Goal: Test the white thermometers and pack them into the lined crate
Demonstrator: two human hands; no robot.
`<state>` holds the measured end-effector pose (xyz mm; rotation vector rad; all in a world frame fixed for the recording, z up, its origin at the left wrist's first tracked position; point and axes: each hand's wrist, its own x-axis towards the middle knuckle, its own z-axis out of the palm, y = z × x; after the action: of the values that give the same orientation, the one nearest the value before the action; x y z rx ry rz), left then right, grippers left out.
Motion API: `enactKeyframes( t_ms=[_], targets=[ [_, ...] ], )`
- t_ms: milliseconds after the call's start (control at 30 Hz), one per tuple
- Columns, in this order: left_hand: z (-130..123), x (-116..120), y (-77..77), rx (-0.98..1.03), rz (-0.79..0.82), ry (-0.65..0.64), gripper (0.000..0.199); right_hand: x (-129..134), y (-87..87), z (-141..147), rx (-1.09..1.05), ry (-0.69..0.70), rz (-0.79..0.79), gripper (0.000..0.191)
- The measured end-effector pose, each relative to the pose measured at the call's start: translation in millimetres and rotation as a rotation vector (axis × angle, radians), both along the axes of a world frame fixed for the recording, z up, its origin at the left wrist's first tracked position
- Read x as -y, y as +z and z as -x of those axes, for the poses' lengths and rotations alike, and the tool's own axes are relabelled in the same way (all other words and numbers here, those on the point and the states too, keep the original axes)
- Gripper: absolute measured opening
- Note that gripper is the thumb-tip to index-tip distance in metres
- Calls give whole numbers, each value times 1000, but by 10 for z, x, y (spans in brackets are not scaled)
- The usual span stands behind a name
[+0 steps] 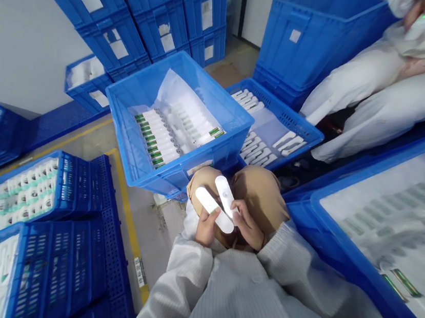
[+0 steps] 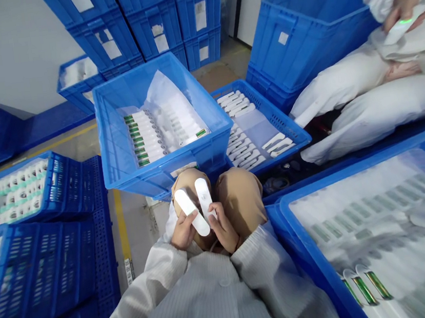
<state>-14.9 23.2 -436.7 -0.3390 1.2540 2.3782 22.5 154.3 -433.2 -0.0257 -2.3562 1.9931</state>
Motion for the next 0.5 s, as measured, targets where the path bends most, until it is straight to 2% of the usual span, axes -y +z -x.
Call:
enactKeyframes(
  t_ms=[100,200,300,400,500],
  targets=[
    [6,-8,45,-3,22,6,52,23,-10,-6,-21,-43,40,36],
    [7,4,86,-56,69,-54,55,45,-13,-16,16,31,120,54],
    [6,40,135,-157,179,-85,60,14,-16,-38,37,61,47,56],
    [-23,84,177,-257,293,-90,69,-71,33,-31,23,-29,-56,54],
    [-102,98,184,-381,279,-240,73,-159,182,28,-39,-86,-19,66]
  ],
)
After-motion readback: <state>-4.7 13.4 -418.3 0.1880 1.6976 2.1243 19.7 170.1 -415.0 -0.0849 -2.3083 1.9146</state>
